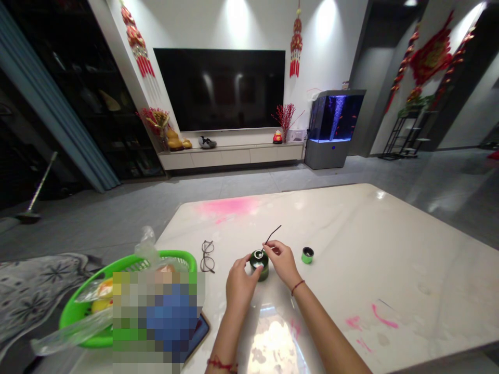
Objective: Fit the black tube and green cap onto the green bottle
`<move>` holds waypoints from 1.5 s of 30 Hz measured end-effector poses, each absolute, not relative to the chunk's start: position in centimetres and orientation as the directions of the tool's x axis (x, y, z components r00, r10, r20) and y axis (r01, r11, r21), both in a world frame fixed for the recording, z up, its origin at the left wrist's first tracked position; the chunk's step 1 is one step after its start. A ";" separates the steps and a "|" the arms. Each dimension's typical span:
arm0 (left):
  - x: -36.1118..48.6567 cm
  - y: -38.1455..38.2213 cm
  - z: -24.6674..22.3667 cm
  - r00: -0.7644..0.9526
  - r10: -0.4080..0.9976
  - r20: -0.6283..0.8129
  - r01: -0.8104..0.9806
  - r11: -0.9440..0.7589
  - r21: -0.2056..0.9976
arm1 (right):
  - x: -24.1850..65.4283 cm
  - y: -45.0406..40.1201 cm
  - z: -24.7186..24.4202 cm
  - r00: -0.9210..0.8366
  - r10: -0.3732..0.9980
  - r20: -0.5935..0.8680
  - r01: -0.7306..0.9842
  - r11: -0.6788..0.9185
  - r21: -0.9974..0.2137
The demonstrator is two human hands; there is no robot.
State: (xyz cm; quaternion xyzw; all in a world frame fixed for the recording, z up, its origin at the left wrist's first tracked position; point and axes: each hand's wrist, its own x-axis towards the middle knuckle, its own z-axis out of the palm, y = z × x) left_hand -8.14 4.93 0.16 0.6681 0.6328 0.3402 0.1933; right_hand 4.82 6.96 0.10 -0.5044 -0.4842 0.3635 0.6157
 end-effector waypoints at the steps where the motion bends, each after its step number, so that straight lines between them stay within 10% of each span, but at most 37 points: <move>1: -8.1 4.9 0.2 -0.033 0.978 0.208 0.714 -0.123 0.689 | 4.8 7.0 0.1 0.267 0.935 0.233 0.041 0.230 -0.972; 31: -8.7 5.4 -0.4 0.011 0.999 -0.042 0.365 0.035 0.931 | 6.1 6.2 -2.9 -0.076 0.994 0.078 0.102 0.086 -0.991; 45: -9.0 6.2 -1.1 0.010 0.998 -0.059 0.308 0.053 0.950 | 4.3 6.9 -5.5 -0.124 0.956 0.268 0.043 0.275 -0.961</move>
